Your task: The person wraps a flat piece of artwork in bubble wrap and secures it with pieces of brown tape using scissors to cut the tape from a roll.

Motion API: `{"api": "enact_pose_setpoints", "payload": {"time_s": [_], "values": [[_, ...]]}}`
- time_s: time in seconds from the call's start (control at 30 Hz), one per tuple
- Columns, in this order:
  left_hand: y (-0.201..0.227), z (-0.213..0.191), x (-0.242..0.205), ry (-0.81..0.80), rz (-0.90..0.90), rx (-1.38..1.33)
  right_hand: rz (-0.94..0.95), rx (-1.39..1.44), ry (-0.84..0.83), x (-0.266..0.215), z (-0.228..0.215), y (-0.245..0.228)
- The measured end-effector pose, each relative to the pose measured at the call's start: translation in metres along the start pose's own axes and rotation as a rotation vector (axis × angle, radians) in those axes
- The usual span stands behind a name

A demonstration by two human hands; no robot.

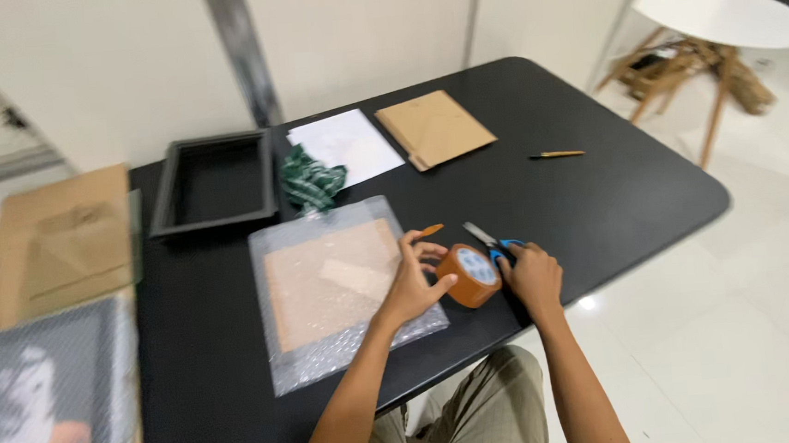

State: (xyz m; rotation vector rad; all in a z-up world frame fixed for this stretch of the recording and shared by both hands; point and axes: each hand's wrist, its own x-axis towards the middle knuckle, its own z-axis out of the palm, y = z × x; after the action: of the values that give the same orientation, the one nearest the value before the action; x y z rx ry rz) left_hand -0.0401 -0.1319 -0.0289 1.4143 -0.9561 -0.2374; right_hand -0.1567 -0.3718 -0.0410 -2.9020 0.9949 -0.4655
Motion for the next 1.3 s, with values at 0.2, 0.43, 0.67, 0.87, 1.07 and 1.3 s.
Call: {"api": "enact_pose_setpoints", "payload": {"time_s": [0.2,0.43,0.67,0.87,1.07,1.3], "values": [[-0.035,-0.003,-0.004,0.064,0.010,-0.057,-0.068,0.478,0.328,-0.029,-0.025,-0.027],[-0.029,-0.009,-0.007,0.136,-0.014,-0.053,-0.484,0.523,0.292,-0.051,-0.023,-0.067],[-0.019,-0.043,-0.028,0.267,-0.075,-0.191,-0.487,0.206,0.544,-0.016,-0.008,-0.091],[0.007,-0.065,-0.036,0.241,-0.063,-0.159,-0.530,0.949,0.257,-0.010,-0.056,-0.148],[0.020,-0.089,-0.042,0.198,-0.066,-0.003,-0.505,1.132,0.004,-0.008,-0.070,-0.184],[0.064,-0.136,-0.069,0.038,-0.205,0.962,-0.206,1.257,0.143,0.006,-0.038,-0.178]]}}
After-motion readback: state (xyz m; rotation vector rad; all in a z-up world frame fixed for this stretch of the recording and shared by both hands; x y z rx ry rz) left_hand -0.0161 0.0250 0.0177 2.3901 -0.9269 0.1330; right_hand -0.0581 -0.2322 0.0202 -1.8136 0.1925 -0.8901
